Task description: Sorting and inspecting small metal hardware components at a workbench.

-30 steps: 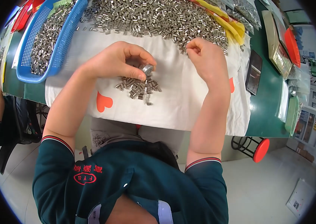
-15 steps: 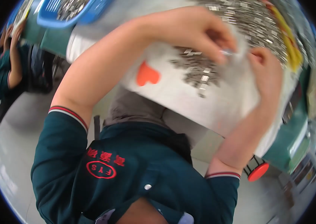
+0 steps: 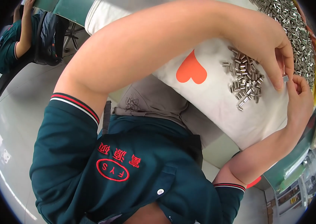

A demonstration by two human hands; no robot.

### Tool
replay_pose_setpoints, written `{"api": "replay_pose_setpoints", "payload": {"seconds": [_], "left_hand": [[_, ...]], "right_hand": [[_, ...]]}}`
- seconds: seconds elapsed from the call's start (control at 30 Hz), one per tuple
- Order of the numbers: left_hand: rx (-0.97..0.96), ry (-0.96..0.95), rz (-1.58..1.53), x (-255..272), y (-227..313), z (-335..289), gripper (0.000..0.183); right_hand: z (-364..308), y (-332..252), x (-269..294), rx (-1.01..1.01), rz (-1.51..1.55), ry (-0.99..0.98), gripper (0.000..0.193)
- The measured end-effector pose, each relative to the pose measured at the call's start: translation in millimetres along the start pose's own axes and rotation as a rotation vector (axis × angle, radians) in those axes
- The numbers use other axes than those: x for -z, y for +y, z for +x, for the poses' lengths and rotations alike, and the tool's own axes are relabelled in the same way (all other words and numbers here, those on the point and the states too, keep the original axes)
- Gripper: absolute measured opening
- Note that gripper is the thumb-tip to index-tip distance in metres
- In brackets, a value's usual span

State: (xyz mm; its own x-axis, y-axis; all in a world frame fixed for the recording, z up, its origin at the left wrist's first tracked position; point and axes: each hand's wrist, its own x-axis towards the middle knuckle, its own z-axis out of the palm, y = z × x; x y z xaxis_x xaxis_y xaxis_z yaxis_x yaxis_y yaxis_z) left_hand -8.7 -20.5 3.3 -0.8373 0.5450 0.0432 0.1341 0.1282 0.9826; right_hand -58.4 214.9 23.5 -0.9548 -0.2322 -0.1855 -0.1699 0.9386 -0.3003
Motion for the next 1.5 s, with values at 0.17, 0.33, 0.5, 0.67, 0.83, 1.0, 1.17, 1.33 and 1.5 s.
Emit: {"api": "replay_pose_setpoints", "payload": {"seconds": [0.17, 0.33, 0.5, 0.67, 0.83, 1.0, 1.17, 1.33, 1.5], "left_hand": [[-0.095, -0.004, -0.016, -7.9, -5.6, 13.7, 0.034], [-0.07, -0.04, -0.259, -19.7, -5.2, 14.8, 0.031], [-0.019, -0.021, -0.23, -14.3, -4.3, 4.2, 0.034], [-0.024, 0.001, -0.257, -10.8, -1.6, 6.9, 0.034], [0.011, 0.102, -0.339, -13.4, -8.0, 8.6, 0.034], [-0.037, 0.176, -0.364, -20.4, -7.2, 16.0, 0.036], [-0.031, 0.234, -0.147, -8.4, 2.7, 5.9, 0.036], [0.073, 0.199, -0.41, -7.4, -5.8, 5.3, 0.035], [0.103, 0.139, -0.545, -12.8, -4.5, 11.2, 0.034]], "right_hand": [[-5.5, -1.8, -0.9, 0.021, -0.069, 0.044, 0.021], [-21.2, -0.7, -2.9, 0.015, -0.018, 0.122, 0.014], [-25.0, -17.1, -12.2, 0.042, 0.034, 0.073, 0.008], [-23.1, -11.1, -14.0, 0.157, 0.066, 0.193, 0.006], [-14.8, 4.7, -12.8, 0.162, 0.65, 0.081, 0.001], [-26.6, -8.9, -16.5, 0.366, 0.926, 0.08, 0.008], [-32.7, -36.2, -14.0, 0.321, 0.873, 0.073, 0.007], [-27.2, -43.9, -20.2, 0.284, 0.896, 0.07, 0.01], [-34.6, -40.1, -16.3, 0.252, 0.891, 0.11, 0.009]]}}
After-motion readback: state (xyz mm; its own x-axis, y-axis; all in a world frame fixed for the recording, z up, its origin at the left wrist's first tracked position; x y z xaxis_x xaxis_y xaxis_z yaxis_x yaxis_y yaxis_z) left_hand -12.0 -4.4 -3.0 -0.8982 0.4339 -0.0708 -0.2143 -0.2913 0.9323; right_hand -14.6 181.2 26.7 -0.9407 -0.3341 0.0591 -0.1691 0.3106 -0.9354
